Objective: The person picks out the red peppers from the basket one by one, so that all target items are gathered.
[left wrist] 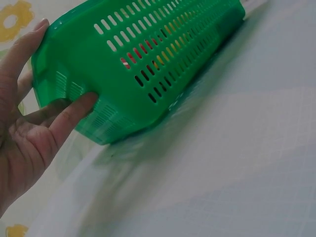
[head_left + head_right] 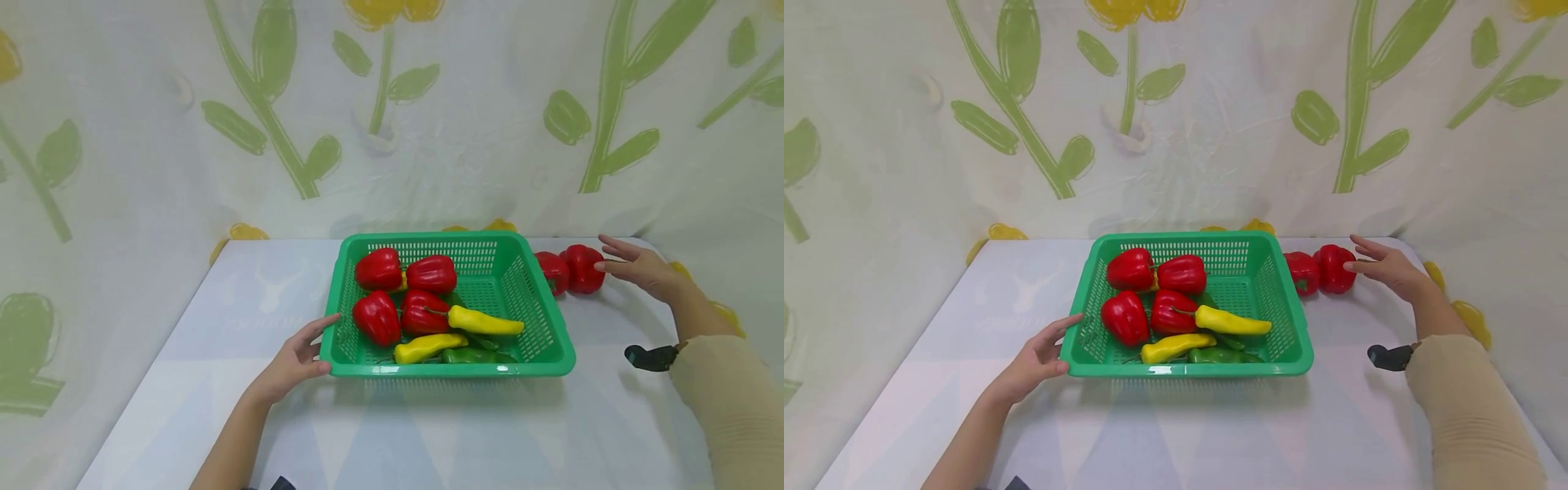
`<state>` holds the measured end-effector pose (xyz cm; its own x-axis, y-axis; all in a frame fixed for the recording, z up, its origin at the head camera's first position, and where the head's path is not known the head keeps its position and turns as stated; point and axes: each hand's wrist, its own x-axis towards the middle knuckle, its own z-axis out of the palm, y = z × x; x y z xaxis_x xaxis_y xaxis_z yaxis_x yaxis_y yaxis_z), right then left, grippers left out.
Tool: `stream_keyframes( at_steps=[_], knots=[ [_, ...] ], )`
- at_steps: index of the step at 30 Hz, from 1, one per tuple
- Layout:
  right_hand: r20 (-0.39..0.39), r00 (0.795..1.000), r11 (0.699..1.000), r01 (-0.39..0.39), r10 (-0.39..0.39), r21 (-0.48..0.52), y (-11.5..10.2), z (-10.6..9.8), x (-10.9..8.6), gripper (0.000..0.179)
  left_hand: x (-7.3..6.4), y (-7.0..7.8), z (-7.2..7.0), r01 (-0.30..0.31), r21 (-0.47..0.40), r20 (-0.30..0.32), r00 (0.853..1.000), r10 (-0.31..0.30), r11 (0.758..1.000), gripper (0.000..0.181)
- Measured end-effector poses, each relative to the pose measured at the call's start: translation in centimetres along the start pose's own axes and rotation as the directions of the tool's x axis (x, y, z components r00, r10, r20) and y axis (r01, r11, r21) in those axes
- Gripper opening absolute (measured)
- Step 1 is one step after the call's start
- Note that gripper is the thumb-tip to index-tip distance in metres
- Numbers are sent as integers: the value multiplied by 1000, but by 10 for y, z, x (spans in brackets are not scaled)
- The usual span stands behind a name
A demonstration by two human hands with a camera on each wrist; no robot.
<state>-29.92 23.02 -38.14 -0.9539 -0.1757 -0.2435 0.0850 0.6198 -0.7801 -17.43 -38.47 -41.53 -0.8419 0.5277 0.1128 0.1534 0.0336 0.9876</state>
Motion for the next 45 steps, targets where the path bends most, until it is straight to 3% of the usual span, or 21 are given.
stream_keyframes(
  at_steps=[11, 20, 35, 45],
  knots=[
    [-7, 1000, 1000, 19, -19, -20, -16, -7, -2, 86, -1, 0, 0, -1, -4, -4, 1000, 1, 1000, 74],
    [-7, 996, 996, 87, -87, -35, -35, -9, -2, 85, -3, 2, -1, -1, -1, -14, 1000, 1, 1000, 74],
    [47, 988, 984, 152, -149, -89, -67, -8, -2, 85, -2, 1, 1, 1, -17, -6, 1000, -1, 1000, 76],
    [106, 965, 966, 247, -238, -79, -95, 1, -7, 82, -1, 1, 0, -17, -21, 3, 1000, 17, 1000, 74]
  ],
)
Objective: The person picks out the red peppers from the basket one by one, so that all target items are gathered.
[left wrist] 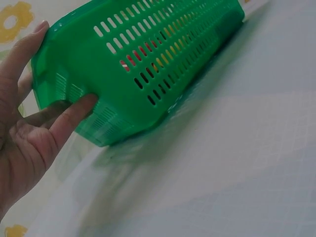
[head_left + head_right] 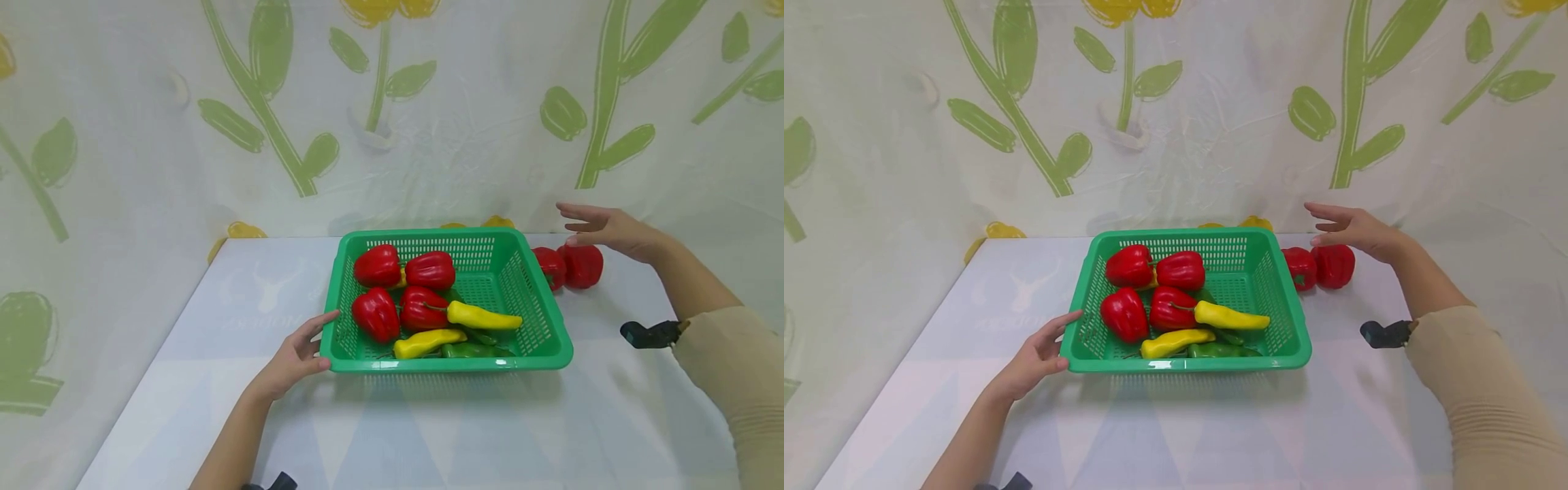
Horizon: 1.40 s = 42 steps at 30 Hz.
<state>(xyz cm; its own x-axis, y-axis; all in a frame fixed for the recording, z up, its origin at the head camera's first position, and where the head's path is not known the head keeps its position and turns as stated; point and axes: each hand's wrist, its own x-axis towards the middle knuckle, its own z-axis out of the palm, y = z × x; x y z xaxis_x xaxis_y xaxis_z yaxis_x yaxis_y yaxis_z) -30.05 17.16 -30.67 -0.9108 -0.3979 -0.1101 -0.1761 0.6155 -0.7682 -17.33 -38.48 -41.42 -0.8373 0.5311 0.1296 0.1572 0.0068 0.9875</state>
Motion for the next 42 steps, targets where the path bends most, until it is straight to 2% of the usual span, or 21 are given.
stream_keyframes(
  at_steps=[7, 14, 20, 33, 42],
  knots=[
    [36, 999, 999, 38, -37, -23, -16, 7, 7, 79, 0, 2, 1, -13, -6, 11, 1000, 13, 1000, 71],
    [73, 994, 997, 82, -82, 0, -35, 16, 15, 77, 0, 1, 0, 0, -7, 4, 1000, 0, 1000, 72],
    [99, 987, 991, 133, -129, -33, -46, 22, 25, 78, 1, 0, -1, -3, -8, 12, 1000, 3, 1000, 71],
    [171, 973, 988, 155, -157, 26, -70, 37, 49, 73, -1, 1, 0, 11, -23, 3, 1000, -11, 1000, 70],
    [219, 960, 985, 165, -172, 52, -84, 47, 65, 72, -2, 1, 3, -4, -5, 1, 1000, 4, 1000, 71]
  ],
)
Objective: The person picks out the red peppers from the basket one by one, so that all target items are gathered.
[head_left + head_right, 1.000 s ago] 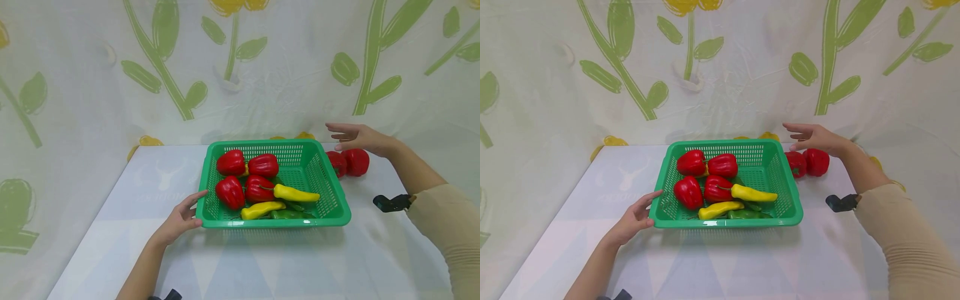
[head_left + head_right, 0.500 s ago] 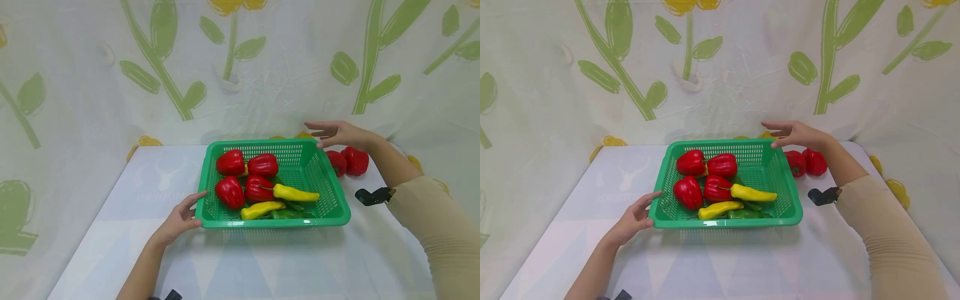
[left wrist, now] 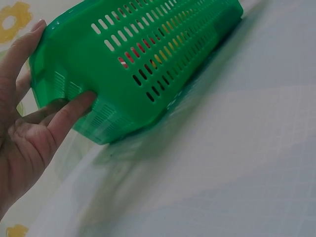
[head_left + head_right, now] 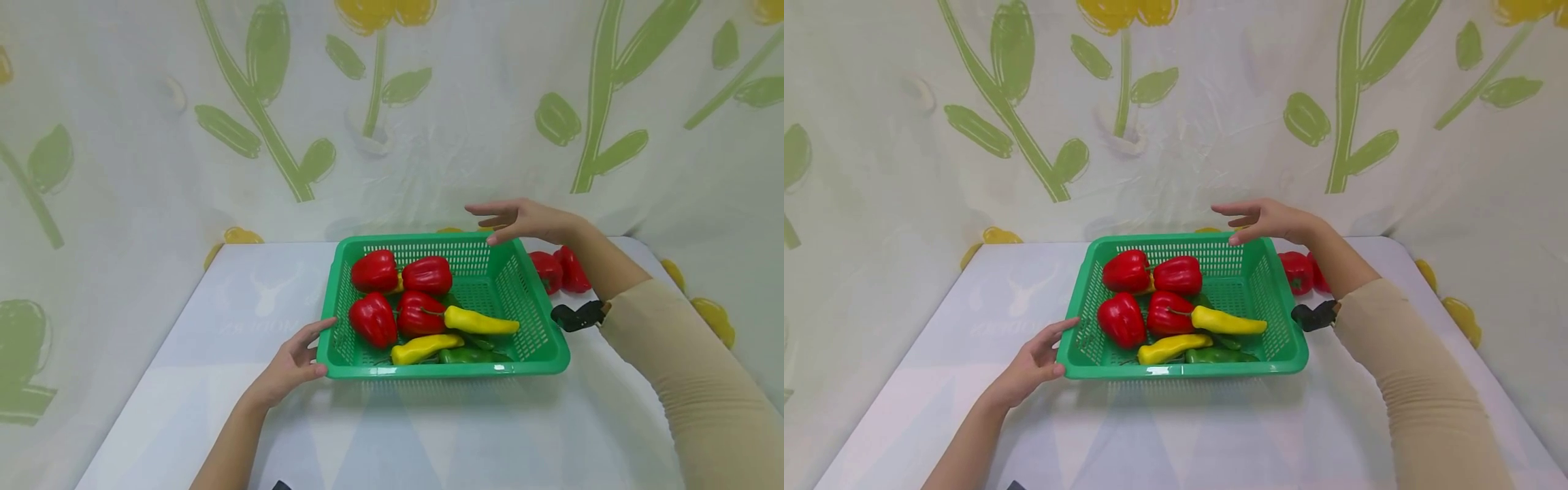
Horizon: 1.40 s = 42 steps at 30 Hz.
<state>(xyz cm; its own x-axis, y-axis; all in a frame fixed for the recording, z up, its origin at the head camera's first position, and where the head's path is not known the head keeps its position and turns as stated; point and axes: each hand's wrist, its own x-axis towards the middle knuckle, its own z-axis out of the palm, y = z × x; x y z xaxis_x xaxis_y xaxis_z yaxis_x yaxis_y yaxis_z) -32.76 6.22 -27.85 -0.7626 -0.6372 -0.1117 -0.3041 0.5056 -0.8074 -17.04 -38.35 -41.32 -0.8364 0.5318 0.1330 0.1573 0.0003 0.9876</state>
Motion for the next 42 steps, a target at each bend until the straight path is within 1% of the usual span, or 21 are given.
stream_keyframes(
  at_steps=[7, 13, 19, 23, 27, 32, 34, 38, 42],
  knots=[
    [51, 999, 1000, 12, -10, -24, -9, 7, 16, 70, 1, 0, 0, 1, 7, -5, 1000, -1, 1000, 72],
    [88, 996, 1000, 16, -15, -13, -16, 15, 28, 66, 2, 1, 0, 4, 3, -8, 1000, -4, 1000, 72],
    [153, 988, 1000, 16, -16, 4, -19, 25, 39, 65, 3, -1, -1, -4, -3, 2, 1000, 4, 1000, 71],
    [186, 982, 1000, 11, -10, -6, -22, 33, 47, 63, 4, -2, -2, -13, -20, 6, 1000, 13, 1000, 71],
    [216, 976, 999, 15, -5, -46, -24, 42, 57, 62, 4, -2, -2, -16, -28, 10, 1000, 17, 999, 71],
    [271, 963, 993, 42, -12, -106, -26, 50, 66, 63, 4, -3, -2, -9, -27, 8, 1000, 10, 1000, 71],
    [295, 955, 994, 46, -14, -102, -25, 53, 69, 64, 5, -3, -3, -6, -29, 6, 1000, 6, 1000, 71],
    [327, 945, 998, 34, -15, -52, -19, 58, 76, 65, 3, -2, -3, -3, -31, 3, 1000, 3, 1000, 72],
    [341, 940, 1000, 24, -17, -19, -13, 66, 83, 62, 0, 0, -3, 5, -23, -7, 1000, -6, 1000, 71]
  ],
)
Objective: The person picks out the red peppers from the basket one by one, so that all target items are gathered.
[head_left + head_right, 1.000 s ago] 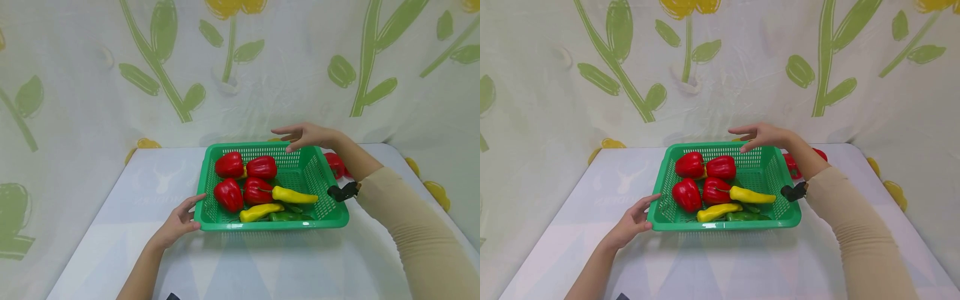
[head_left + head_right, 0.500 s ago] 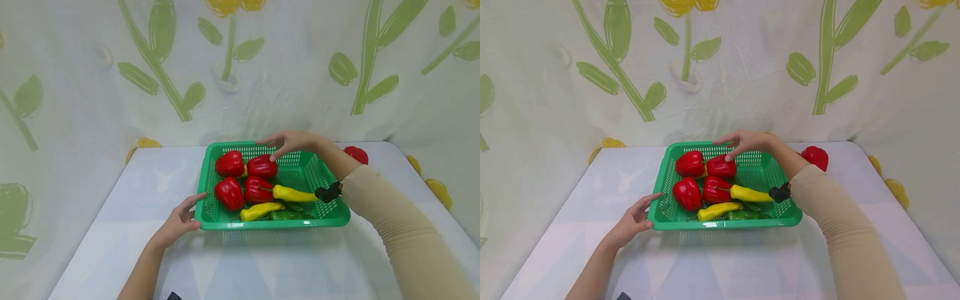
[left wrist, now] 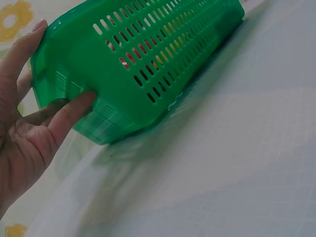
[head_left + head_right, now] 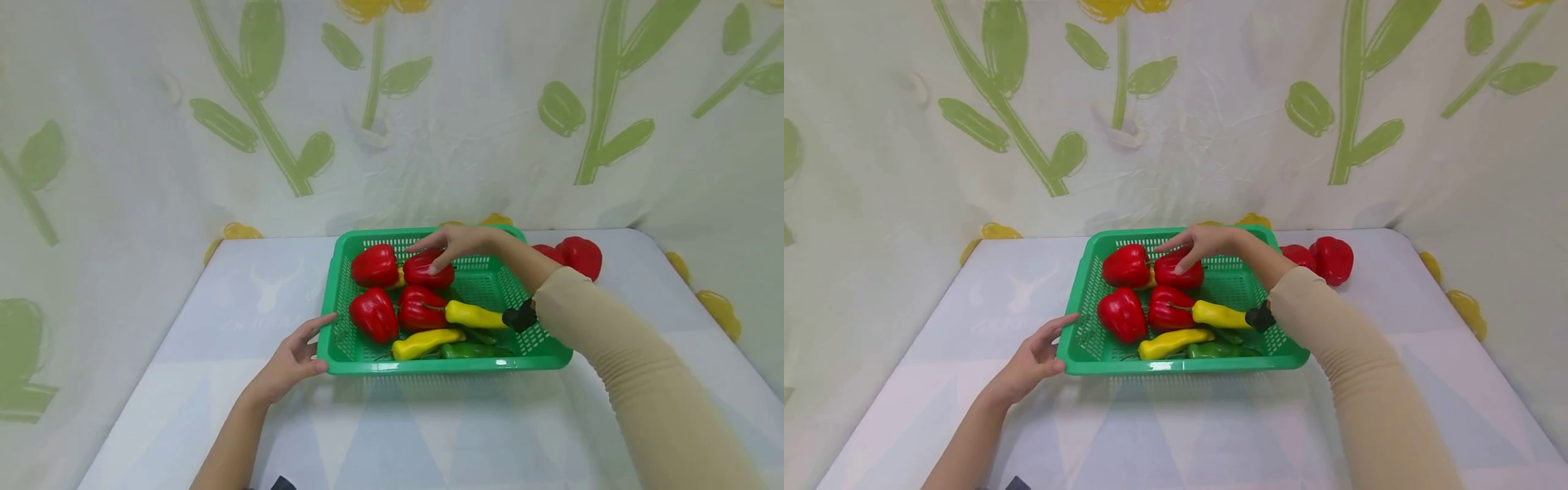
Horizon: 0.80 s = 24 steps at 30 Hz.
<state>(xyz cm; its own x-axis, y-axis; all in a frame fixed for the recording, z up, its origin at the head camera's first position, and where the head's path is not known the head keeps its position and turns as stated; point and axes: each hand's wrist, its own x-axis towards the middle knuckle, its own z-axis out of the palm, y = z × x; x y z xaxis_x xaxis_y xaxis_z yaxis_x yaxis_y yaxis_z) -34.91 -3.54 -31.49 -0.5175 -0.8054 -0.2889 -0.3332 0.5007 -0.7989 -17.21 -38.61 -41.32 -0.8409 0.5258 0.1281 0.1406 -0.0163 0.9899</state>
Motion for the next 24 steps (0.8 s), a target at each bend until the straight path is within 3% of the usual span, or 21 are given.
stream_keyframes(
  at_steps=[8, 19, 24],
  knots=[
    [15, 999, 995, -49, 48, 85, 6, 5, 7, 64, 0, -1, 0, 10, 9, -8, 1000, -10, 1000, 70],
    [7, 996, 996, -85, 85, 13, 16, 10, 0, 83, 0, -3, 1, -6, 13, -7, 1000, 6, 1000, 69],
    [-26, 992, 992, -119, 121, 52, 22, 14, -7, 88, -1, -3, 0, -10, 16, -5, 1000, 10, 1000, 69]
  ],
)
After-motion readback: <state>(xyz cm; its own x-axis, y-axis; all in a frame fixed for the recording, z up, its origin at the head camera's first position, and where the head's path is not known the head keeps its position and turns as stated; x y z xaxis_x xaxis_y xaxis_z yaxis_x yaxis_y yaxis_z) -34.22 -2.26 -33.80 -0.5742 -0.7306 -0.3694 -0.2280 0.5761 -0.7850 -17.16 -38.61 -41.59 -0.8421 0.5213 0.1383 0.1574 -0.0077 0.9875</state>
